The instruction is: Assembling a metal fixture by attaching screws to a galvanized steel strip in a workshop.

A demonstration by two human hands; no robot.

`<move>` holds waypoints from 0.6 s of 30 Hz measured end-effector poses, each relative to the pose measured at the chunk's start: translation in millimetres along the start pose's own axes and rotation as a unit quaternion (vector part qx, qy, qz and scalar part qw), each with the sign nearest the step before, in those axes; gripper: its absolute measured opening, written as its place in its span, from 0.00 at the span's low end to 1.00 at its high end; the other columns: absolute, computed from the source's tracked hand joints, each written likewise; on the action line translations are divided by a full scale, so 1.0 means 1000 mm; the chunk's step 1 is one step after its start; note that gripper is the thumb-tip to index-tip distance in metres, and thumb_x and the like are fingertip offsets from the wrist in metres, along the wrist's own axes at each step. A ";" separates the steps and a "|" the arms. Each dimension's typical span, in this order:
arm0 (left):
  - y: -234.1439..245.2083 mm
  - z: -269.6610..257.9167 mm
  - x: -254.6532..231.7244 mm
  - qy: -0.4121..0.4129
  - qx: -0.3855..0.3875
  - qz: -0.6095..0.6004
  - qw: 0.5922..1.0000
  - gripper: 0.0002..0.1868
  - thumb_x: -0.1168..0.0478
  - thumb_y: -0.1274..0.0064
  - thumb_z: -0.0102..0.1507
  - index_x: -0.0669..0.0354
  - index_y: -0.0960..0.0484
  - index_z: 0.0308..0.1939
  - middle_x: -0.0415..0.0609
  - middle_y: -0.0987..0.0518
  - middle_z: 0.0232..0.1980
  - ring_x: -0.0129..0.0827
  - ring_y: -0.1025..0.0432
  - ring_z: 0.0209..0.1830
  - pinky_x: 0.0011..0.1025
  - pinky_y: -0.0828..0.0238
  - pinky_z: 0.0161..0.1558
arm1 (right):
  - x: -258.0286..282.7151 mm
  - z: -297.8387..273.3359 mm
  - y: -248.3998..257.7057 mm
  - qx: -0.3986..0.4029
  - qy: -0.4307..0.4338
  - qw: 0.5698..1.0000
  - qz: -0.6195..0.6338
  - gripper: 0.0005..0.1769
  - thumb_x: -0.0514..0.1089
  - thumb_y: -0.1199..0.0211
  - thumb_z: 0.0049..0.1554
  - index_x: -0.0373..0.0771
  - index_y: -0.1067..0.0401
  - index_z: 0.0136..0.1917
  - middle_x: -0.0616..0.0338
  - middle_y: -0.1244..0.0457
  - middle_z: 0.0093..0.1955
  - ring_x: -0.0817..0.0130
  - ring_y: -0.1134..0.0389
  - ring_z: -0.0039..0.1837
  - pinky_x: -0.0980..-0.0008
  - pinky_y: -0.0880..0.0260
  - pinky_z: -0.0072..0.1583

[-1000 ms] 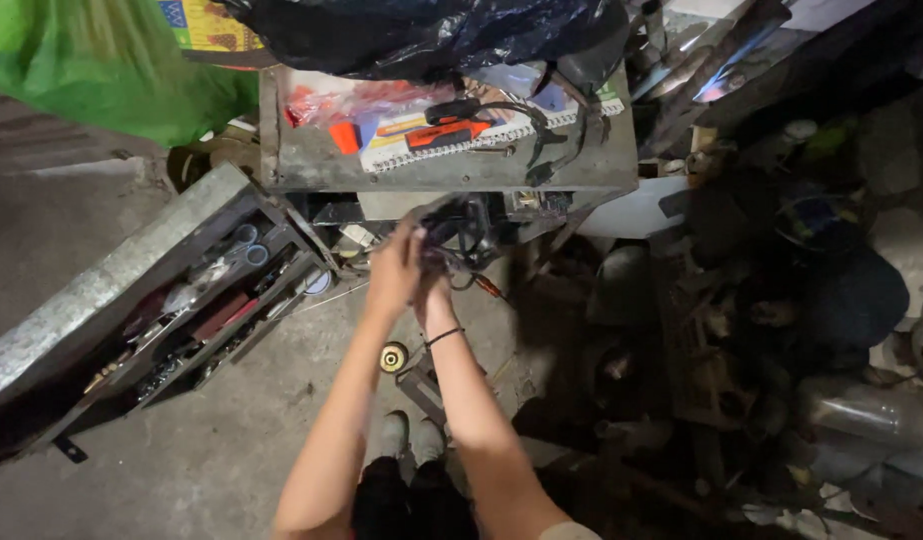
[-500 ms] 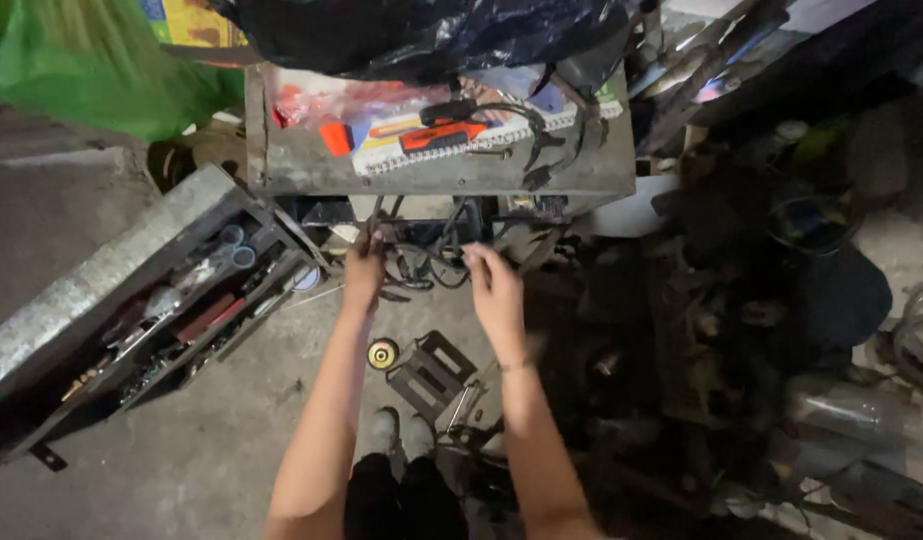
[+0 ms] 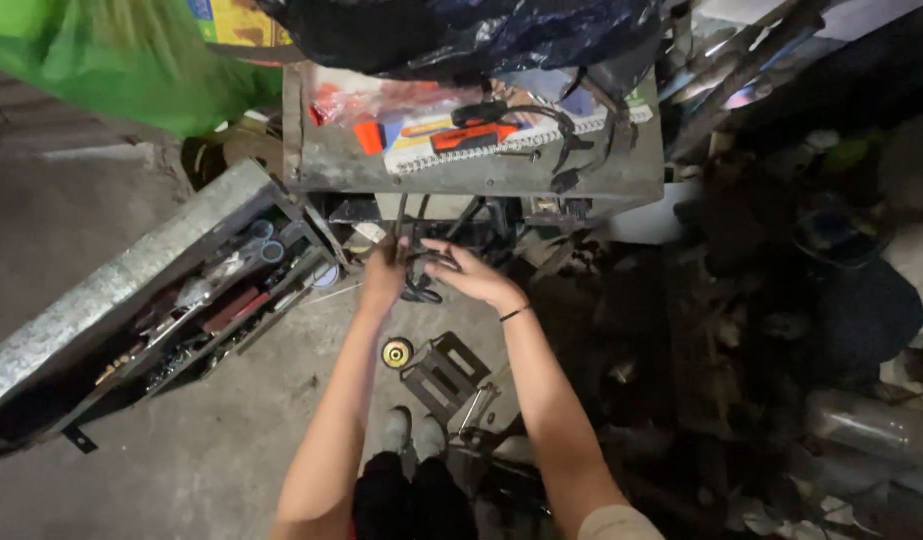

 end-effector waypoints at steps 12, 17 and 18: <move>0.004 0.013 0.036 -0.143 0.108 0.065 0.982 0.29 0.49 0.66 0.72 0.58 0.25 0.71 0.64 0.51 0.84 0.57 0.67 0.84 0.48 0.71 0.77 | 0.016 0.004 -0.027 -0.041 0.084 0.995 -0.044 0.29 0.48 0.23 0.53 0.32 0.27 0.62 0.60 0.31 0.57 0.73 0.33 0.60 0.69 0.32 0.63; 0.010 -0.032 0.012 -0.063 0.129 -0.101 0.984 0.36 0.39 0.65 0.70 0.56 0.42 0.76 0.56 0.49 0.85 0.48 0.66 0.87 0.41 0.69 0.81 | 0.037 -0.002 -0.021 -0.063 0.077 0.995 -0.024 0.20 0.47 0.29 0.57 0.32 0.25 0.58 0.62 0.30 0.53 0.76 0.33 0.55 0.73 0.32 0.58; 0.015 -0.044 0.012 0.002 0.091 -0.225 0.970 0.47 0.35 0.60 0.68 0.54 0.62 0.81 0.55 0.58 0.84 0.45 0.62 0.85 0.39 0.65 0.78 | 0.045 -0.007 -0.020 -0.069 0.064 0.996 -0.001 0.18 0.47 0.32 0.58 0.33 0.24 0.58 0.64 0.30 0.51 0.78 0.33 0.53 0.75 0.32 0.54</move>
Point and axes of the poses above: each hand's wrist, its own z-axis towards the middle knuckle, its own y-axis out of the back of the hand, x = y × z, the point moved 7 cm from there along z, towards the middle knuckle
